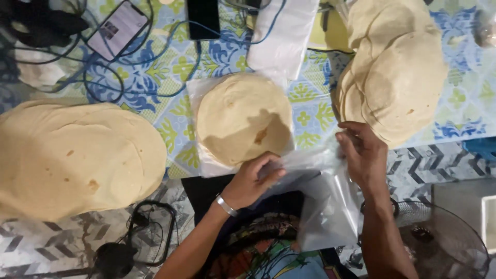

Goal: The person packages individual flatbreads by placing them into clear plastic bags, smoothing the bags, and stacking the packaged items on a table.

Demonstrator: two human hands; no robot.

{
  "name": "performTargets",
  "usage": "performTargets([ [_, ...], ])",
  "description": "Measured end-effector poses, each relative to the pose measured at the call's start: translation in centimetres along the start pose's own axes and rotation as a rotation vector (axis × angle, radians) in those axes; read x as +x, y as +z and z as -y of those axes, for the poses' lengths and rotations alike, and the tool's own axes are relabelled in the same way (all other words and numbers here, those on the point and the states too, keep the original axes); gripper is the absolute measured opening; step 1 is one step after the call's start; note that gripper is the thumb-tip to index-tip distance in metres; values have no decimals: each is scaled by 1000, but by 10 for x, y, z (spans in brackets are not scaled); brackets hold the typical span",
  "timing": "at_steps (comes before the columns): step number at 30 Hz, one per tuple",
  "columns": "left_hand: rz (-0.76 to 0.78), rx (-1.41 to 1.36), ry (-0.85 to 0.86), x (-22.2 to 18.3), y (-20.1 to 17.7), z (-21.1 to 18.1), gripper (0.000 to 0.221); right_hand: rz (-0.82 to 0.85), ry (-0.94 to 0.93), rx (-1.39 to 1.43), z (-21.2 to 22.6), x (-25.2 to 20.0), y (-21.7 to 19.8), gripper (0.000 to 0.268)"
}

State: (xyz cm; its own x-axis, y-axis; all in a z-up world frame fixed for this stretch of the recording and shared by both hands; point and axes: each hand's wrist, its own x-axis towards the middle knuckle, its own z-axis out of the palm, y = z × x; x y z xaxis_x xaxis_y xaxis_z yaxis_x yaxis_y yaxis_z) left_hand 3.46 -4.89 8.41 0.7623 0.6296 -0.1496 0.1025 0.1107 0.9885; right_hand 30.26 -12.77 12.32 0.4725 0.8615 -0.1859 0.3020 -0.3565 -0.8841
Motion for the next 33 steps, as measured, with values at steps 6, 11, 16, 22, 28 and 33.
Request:
performTargets([
  [6, -237, 89, -75, -27, -11, -2, 26, 108, 0, 229, -48, 13, -2, 35],
  [11, -449, 169, 229, -38, -3, -4, 26, 623, -118, 394, 27, 15, 23, 43],
  [16, -612, 296, 259, -41, -6, -10, 30, 738, -294, 309, 17, 12, 28, 36],
  [22, -397, -327, 148, -23, -50, 34, 76, 667, 106, 395, -12, 22, 18, 28],
  [28, -294, -109, -111, -15, -86, 95, 34, 496, 238, 148, 19, 57, 38, 29],
  [33, -414, -11, -89, -4, -120, 94, 28, 465, 275, 51, -45, 95, 59, 24],
])
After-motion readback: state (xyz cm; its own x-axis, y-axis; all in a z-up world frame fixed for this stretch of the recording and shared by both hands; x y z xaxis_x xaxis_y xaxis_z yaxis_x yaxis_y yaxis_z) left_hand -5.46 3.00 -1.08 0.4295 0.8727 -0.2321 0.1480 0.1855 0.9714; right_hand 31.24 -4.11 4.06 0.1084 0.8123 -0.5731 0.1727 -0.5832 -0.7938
